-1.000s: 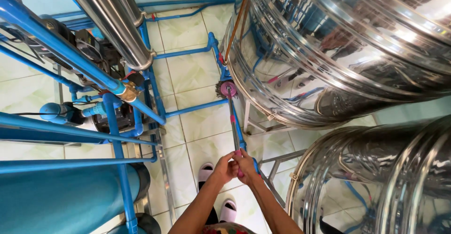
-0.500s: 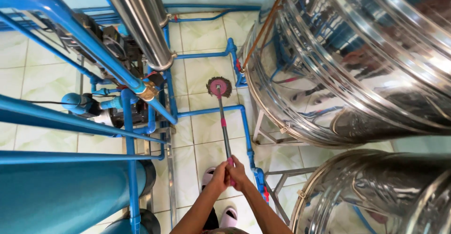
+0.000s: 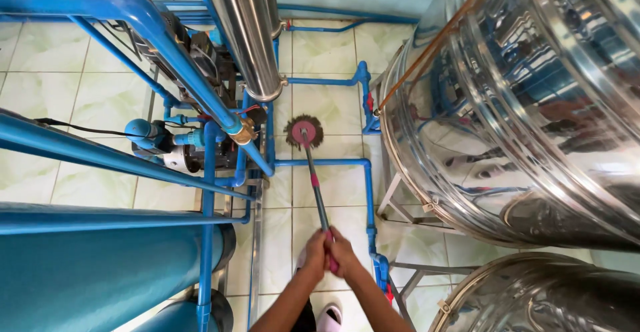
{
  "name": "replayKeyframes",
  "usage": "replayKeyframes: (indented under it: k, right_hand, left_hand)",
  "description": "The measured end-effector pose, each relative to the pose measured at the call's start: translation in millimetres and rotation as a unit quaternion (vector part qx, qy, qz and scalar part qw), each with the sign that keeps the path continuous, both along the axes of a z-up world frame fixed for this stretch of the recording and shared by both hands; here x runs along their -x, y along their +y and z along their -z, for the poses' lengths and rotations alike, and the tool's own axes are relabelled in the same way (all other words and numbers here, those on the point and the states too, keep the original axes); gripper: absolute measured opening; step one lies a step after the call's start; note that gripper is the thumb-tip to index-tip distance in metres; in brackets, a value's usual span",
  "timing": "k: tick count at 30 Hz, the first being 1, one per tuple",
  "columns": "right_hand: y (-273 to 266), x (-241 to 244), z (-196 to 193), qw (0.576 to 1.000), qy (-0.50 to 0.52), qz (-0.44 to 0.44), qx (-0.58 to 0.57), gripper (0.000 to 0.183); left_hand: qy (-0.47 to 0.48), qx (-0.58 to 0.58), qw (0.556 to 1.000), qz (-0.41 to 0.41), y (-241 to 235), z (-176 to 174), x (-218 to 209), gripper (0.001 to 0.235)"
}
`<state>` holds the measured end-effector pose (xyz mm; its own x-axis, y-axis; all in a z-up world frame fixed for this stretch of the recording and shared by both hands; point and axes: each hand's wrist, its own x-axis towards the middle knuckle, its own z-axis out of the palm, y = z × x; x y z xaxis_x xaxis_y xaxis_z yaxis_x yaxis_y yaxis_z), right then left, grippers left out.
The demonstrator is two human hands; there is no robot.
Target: The person is mopping the tiled floor in a water filtration or storage area.
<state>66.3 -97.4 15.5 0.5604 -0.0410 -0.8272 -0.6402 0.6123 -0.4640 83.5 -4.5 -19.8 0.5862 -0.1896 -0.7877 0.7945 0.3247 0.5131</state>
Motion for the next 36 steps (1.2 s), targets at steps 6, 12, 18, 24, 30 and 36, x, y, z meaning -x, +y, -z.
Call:
replayKeyframes:
  k: [6,12,18,24,30,36]
  right_hand:
    - [-29,-139,20,0.996,-0.086,0.002,-0.038,0.029]
    - [-4,-109,-17,0.998,-0.068,0.004,-0.012,0.021]
    - [-2,37,-77,0.997,-0.002,-0.020,-0.074,0.011]
    - [-13,129,-109,0.999,-0.024,-0.019,-0.037,0.022]
    - [-11,190,-185,0.999,-0.031,-0.022,-0.012,0.053]
    - [-50,281,-223,0.994,-0.018,-0.096,0.056,0.069]
  left_hand:
    - [-0.002,-0.009,1.000,-0.010,-28,-42,-118,0.025]
    - [0.021,-0.018,0.999,0.041,-5,-33,-99,0.025]
    - [0.099,0.081,0.987,0.099,0,15,-2,0.030]
    - [0.059,0.185,0.979,0.062,-15,15,70,0.041]
    - [0.007,0.192,0.974,0.118,-9,-54,128,0.044]
    - [0.020,0.255,0.955,0.149,-36,-122,218,0.025]
